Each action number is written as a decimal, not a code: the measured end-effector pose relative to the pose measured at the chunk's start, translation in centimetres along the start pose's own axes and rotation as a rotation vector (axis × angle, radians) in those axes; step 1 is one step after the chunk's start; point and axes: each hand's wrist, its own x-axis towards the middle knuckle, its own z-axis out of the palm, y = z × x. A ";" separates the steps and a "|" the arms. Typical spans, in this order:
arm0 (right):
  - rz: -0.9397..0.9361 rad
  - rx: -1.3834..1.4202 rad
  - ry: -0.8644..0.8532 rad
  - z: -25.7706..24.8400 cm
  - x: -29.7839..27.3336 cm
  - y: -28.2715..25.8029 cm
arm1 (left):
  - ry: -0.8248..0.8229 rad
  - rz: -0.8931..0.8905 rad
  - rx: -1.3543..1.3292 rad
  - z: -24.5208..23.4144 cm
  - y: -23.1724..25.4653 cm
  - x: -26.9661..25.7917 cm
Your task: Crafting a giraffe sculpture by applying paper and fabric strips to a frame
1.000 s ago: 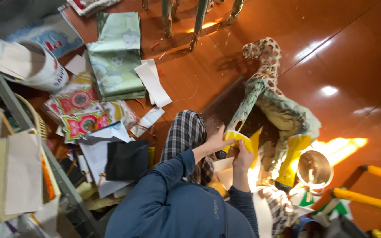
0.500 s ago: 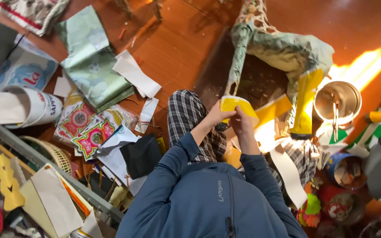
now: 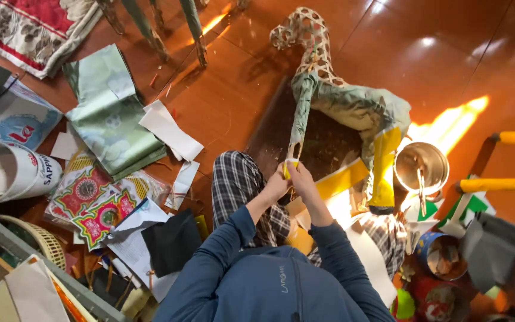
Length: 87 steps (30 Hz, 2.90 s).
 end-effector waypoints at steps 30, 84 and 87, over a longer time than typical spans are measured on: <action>-0.573 0.019 0.394 -1.5 2.3 3.8 | 0.233 1.050 0.130 4.9 11.3 3.1; -0.616 0.030 0.361 -1.9 4.1 -1.5 | 0.459 0.974 0.309 -1.7 14.2 6.7; -0.383 0.308 0.408 -2.8 4.9 -1.6 | 0.011 1.057 0.219 1.2 13.8 4.4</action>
